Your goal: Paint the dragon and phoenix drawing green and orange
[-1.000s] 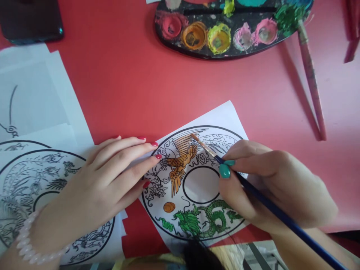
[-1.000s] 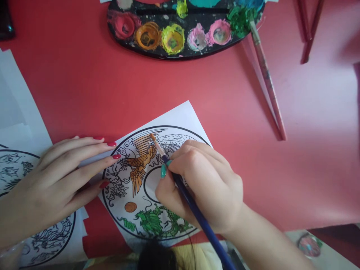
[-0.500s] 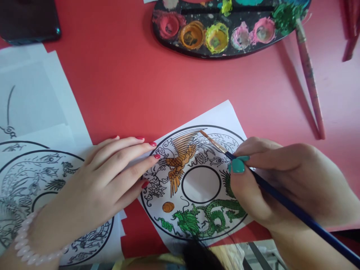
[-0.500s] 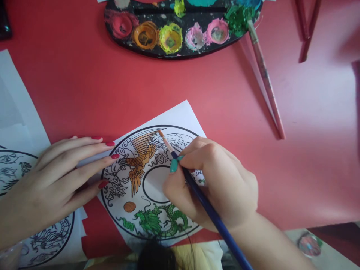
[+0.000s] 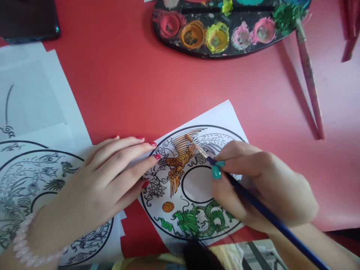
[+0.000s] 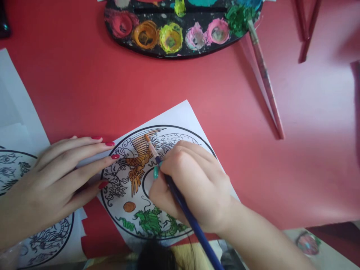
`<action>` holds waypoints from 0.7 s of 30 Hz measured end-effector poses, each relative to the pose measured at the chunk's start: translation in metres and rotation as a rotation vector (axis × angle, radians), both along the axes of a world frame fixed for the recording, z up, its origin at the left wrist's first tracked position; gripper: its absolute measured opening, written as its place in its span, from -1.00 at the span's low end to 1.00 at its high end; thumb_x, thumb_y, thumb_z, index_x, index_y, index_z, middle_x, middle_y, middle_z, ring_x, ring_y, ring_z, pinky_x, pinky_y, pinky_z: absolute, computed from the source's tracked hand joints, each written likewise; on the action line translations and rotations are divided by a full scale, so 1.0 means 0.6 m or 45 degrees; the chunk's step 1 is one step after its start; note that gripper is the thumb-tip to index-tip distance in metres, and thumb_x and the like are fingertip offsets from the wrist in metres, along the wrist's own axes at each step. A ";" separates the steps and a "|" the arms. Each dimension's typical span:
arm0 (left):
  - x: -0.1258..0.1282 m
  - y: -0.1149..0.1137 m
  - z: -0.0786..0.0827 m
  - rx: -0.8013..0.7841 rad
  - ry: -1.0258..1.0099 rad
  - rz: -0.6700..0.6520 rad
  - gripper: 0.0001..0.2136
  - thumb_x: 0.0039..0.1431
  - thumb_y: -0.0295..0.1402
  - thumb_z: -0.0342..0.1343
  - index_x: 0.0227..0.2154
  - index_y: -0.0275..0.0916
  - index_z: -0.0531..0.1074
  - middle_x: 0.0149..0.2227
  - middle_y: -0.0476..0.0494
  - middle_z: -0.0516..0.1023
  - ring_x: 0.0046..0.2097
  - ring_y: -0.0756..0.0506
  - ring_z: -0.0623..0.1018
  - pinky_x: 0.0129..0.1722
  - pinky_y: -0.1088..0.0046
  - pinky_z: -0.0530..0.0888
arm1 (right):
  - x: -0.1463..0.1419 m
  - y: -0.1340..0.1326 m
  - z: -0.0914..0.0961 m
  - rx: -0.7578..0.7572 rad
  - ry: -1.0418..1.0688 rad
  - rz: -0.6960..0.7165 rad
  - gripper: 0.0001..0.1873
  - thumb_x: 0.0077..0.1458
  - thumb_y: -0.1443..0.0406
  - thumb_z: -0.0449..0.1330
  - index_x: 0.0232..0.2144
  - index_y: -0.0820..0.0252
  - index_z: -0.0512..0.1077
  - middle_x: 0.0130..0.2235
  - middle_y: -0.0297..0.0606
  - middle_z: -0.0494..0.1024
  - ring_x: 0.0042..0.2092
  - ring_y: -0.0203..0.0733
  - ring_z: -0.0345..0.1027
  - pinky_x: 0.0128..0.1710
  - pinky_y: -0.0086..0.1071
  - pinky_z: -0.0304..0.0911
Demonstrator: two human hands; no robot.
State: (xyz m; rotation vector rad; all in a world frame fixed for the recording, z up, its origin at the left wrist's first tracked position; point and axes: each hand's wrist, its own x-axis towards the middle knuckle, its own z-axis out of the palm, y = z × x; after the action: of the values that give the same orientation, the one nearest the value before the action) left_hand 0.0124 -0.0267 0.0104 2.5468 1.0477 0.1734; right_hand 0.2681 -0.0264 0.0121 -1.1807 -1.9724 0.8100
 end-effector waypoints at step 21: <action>0.003 0.001 0.002 0.043 -0.010 -0.011 -0.72 0.25 -0.49 -0.03 0.01 -0.28 0.33 0.06 -0.23 0.38 0.17 -0.27 0.31 0.18 0.01 0.24 | -0.006 0.002 0.002 0.000 -0.046 0.172 -0.70 -0.06 0.62 0.07 -0.43 0.13 0.16 -0.50 -0.34 0.36 -0.45 -0.31 0.29 -0.52 -0.38 0.23</action>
State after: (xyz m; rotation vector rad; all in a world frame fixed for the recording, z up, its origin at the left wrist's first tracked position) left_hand 0.0142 -0.0261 0.0116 2.5787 1.0389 0.2000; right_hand 0.2645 -0.0253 0.0132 -1.0777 -2.0997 0.8626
